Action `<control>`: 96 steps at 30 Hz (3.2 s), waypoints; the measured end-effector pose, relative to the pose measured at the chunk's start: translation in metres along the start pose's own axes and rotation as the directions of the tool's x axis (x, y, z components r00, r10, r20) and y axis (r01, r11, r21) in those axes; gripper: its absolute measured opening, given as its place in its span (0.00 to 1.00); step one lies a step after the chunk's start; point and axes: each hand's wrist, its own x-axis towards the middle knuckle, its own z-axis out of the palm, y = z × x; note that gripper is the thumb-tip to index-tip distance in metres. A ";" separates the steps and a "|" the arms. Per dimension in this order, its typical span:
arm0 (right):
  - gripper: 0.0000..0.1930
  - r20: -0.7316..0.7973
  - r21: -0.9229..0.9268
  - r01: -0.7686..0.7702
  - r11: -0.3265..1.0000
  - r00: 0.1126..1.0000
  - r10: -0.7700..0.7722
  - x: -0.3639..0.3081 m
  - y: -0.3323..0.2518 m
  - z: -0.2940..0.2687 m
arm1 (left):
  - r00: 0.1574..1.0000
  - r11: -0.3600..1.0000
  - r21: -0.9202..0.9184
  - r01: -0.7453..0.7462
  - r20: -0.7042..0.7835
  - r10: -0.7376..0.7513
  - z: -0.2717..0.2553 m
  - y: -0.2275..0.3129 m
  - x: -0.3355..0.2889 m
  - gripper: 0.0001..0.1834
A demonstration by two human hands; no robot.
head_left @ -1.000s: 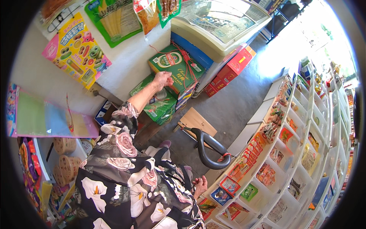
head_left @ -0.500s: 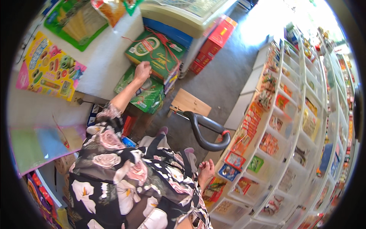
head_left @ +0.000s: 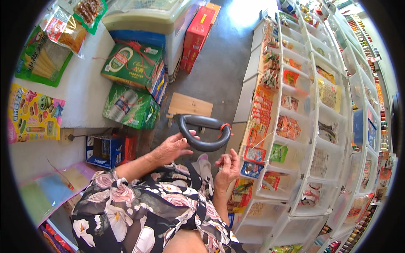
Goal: The person secures a wooden board to a metal cart frame using red string and pliers. They wrap and tighten the string around the metal poles, cut excess string, and then attach a black handle to the cart.
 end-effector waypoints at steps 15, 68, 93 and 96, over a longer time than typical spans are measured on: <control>0.11 0.085 -0.085 -0.388 0.918 0.915 0.395 0.039 0.044 -0.095 | 0.830 0.850 -0.344 -0.400 -0.530 0.176 0.083 -0.021 0.051 0.13; 0.12 0.030 0.129 -0.649 0.750 0.759 0.651 -0.074 0.135 -0.177 | 0.857 0.702 0.710 -0.059 -0.325 0.400 -0.001 0.114 0.020 0.06; 0.14 0.258 -0.329 -0.663 0.673 0.622 0.739 0.008 0.233 -0.195 | 0.596 -0.301 0.711 0.635 -0.203 0.777 0.013 0.122 0.039 0.18; 0.14 0.258 -0.363 -0.641 0.676 0.629 0.734 0.010 0.229 -0.205 | 0.583 -0.307 0.680 0.666 -0.217 0.783 0.012 0.121 0.036 0.17</control>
